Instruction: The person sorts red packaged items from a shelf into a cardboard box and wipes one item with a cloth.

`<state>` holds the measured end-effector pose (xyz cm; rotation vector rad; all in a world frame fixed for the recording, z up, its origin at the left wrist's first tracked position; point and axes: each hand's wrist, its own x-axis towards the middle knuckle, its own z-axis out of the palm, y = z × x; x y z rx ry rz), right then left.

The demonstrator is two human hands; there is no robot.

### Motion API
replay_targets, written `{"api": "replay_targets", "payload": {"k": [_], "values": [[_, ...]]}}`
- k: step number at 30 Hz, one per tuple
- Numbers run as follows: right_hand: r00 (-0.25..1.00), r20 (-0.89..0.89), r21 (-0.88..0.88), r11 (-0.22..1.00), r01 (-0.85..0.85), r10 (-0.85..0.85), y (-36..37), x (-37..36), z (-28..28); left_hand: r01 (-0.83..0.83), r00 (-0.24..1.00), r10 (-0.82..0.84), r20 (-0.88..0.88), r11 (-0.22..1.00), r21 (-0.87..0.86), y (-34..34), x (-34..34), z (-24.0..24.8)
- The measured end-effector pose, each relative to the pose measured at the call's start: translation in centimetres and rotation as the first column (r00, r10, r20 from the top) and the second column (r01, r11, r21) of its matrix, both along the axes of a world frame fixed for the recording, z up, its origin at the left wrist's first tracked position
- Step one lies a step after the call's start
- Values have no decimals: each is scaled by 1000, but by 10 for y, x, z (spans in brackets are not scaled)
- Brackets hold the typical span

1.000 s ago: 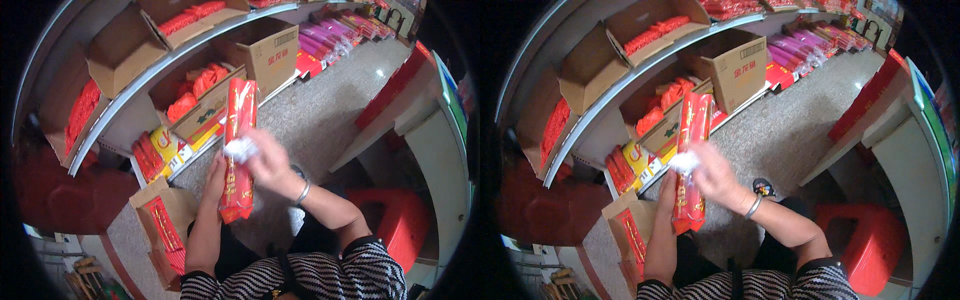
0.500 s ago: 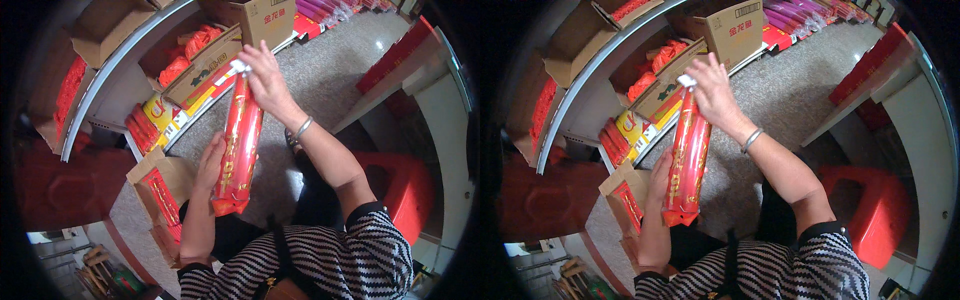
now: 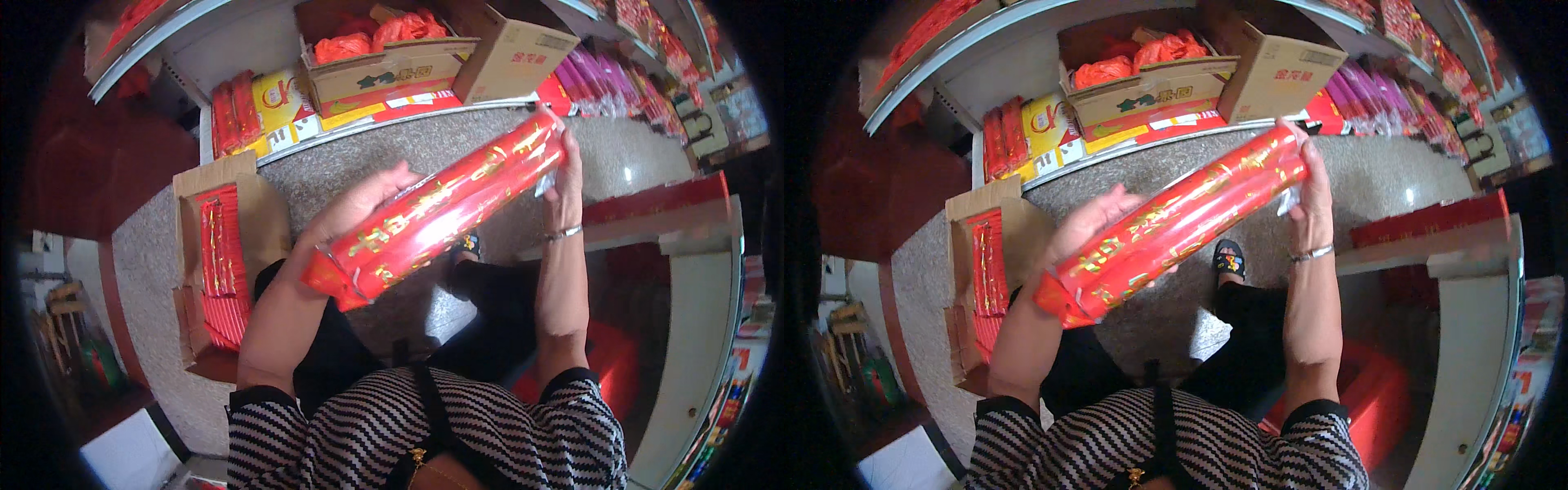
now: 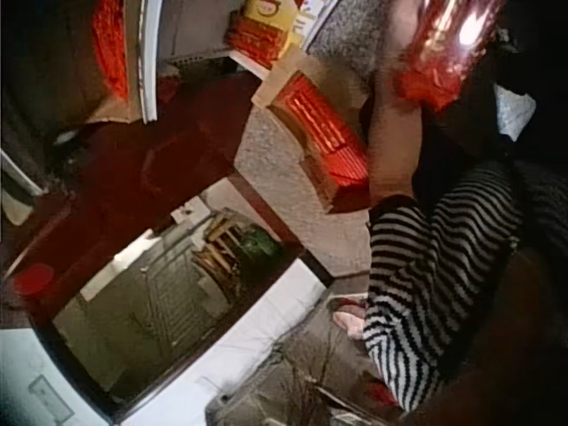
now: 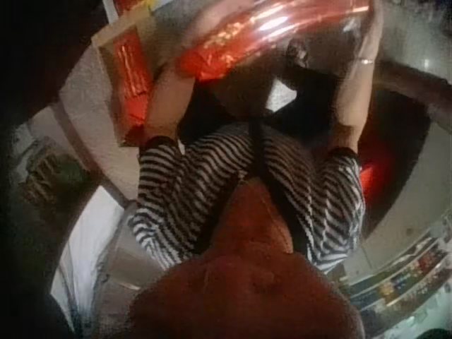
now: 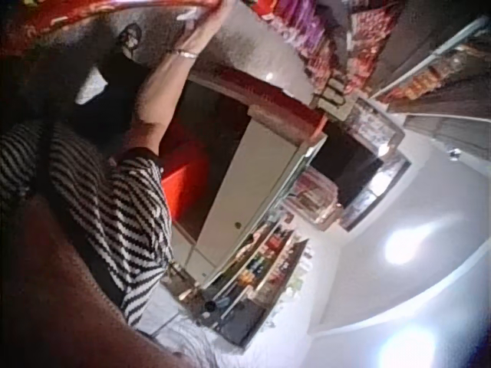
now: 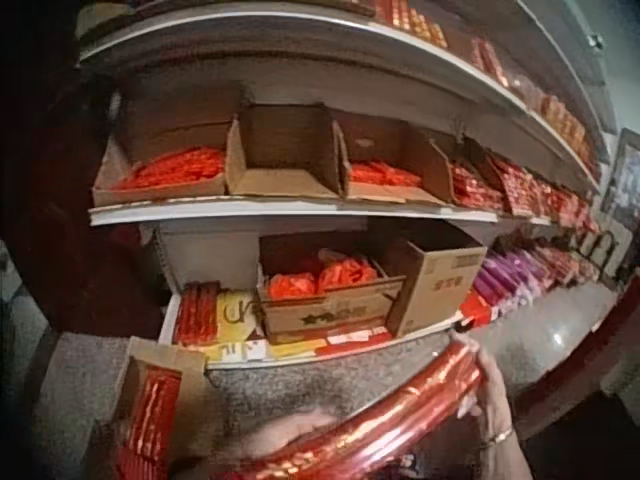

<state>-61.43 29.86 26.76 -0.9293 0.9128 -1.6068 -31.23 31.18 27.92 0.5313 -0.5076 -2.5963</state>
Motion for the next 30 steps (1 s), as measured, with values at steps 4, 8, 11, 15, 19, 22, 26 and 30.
{"api": "replay_targets", "payload": {"k": [4, 8, 11, 15, 19, 22, 26, 30], "values": [[984, -160, 28, 997, -77, 81, 16, 17, 7, 80, 887, -110, -449, 993, -85, -31, 27, -11], [953, -198, 126, 970, -208, 230, 32, 42, 4, -574, 761, 492, -424, 815, -85, -37, 38, -4], [854, -444, 77, 961, -265, 271, 42, 80, 1, -736, 642, 705, -300, 677, 17, -41, 40, 8], [755, -298, 348, 803, -484, 584, 62, 123, -9, -790, 611, 764, -208, 572, -220, -49, 52, 0], [745, -100, 301, 734, -609, 659, 69, 149, -13, -745, 660, 726, -193, 598, -297, -45, 65, -3], [727, 5, 267, 700, -663, 686, 71, 152, -23, -717, 677, 712, -187, 580, -386, -39, 68, -1], [705, 112, 255, 666, -701, 700, 73, 157, -21, -676, 711, 670, -214, 567, -471, -30, 67, 8], [659, 172, 259, 612, -748, 732, 74, 160, -22, -664, 710, 643, -287, 475, -578, -29, 61, 6]]}}
